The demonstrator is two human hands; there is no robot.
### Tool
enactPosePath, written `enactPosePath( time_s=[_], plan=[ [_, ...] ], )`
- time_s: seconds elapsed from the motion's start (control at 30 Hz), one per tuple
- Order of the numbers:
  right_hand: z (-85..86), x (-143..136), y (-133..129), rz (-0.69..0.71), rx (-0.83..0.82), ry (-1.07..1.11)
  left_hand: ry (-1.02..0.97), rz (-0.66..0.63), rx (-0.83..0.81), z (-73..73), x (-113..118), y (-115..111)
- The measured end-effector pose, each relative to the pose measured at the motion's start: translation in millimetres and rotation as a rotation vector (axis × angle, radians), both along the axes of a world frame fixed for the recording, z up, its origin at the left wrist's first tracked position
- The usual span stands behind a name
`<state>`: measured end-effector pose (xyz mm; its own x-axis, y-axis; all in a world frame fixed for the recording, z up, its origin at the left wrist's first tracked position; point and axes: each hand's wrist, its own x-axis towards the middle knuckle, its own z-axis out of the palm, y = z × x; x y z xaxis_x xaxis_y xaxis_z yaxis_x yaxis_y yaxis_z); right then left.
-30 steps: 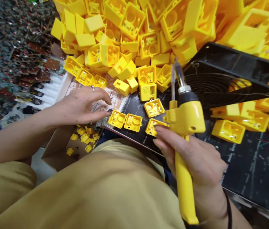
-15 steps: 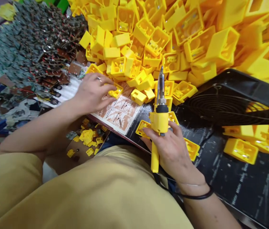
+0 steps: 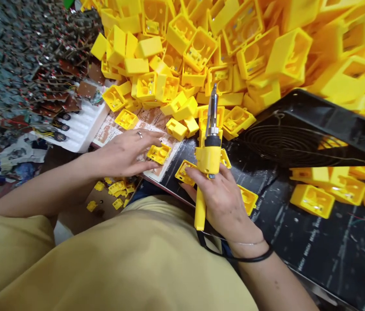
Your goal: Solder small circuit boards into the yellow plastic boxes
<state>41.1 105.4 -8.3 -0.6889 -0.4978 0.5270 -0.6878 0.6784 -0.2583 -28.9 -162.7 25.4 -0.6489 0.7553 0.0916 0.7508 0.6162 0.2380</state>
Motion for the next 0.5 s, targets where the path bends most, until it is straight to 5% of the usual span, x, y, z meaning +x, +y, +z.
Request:
enactPosePath(
  time_s=[0.27, 0.43, 0.5],
  plan=[
    [-1.8, -2.3, 1.7, 0.047, 0.025, -0.018, -0.047, -0.052, 0.09, -18.9, 8.0, 6.9],
    [-0.3, -10.1, -13.2, 0.078, 0.014, 0.013, 0.272, 0.337, -0.154, -5.1, -11.8, -35.6],
    [-0.8, -15.9, -24.9, 0.11, 0.027, 0.038, 0.291, 0.386, -0.281, -4.9, -14.2, -49.5]
  ],
)
